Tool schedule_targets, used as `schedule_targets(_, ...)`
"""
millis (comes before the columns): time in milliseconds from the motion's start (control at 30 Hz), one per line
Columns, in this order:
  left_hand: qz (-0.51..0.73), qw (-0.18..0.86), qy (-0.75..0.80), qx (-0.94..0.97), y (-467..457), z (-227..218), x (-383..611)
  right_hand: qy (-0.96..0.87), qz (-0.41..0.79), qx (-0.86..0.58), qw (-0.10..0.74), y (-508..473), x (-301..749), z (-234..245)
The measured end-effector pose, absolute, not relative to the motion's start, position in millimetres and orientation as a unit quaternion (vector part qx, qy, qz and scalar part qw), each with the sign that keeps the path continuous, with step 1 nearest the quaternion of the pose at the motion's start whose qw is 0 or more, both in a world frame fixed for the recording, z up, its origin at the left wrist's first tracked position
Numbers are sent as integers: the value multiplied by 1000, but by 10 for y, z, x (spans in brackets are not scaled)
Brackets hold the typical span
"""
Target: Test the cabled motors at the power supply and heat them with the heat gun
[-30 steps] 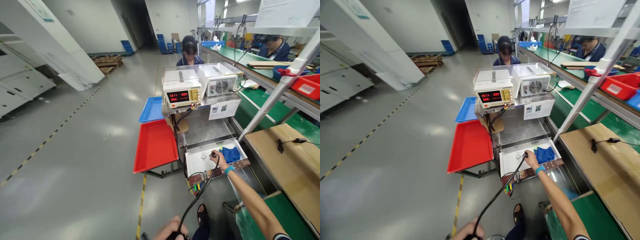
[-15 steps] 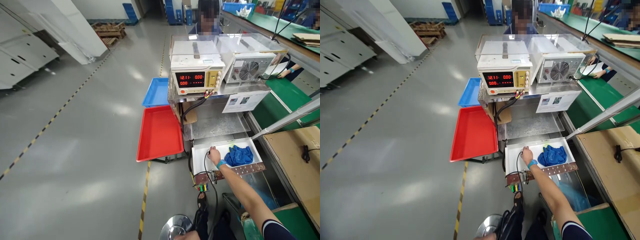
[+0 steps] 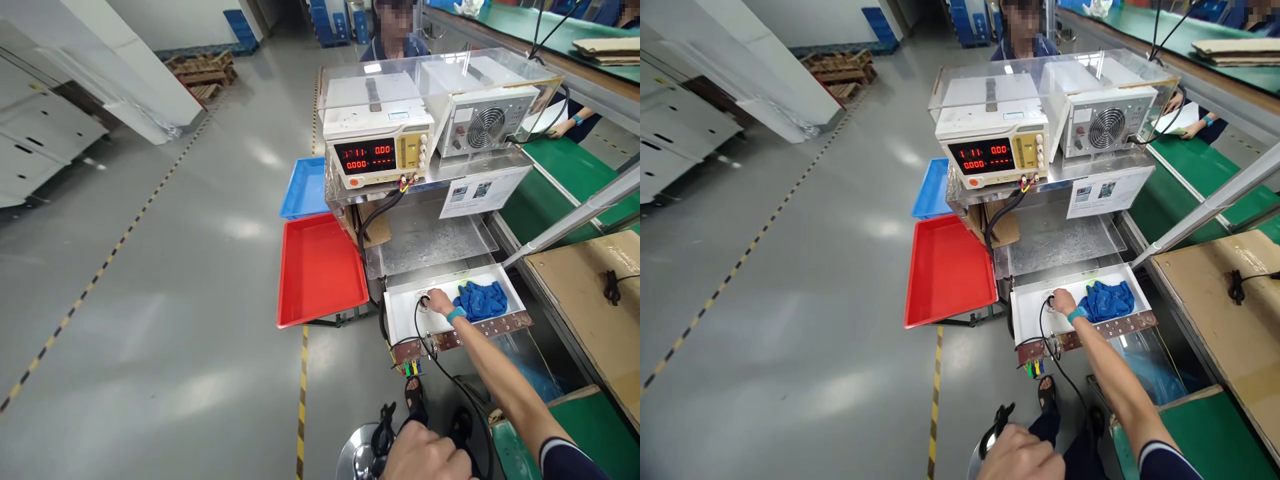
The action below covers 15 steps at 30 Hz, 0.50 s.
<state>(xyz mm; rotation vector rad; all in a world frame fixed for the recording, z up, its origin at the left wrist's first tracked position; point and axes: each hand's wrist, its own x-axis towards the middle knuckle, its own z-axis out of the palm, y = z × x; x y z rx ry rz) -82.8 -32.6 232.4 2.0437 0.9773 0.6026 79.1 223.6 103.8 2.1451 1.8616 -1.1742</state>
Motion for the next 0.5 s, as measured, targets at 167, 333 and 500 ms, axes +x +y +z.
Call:
schedule_targets(167,213,521,350,749,-443,2026,-531,477,-660,580,-18,1247,759,1656)
schedule_targets(333,235,568,380,691,-692,1716,-391,157,-862,462,-138,367,743,1786)
schedule_targets(500,254,584,452,625,-810,1389,-375,221,-744,577,-254,-146,986,1405)
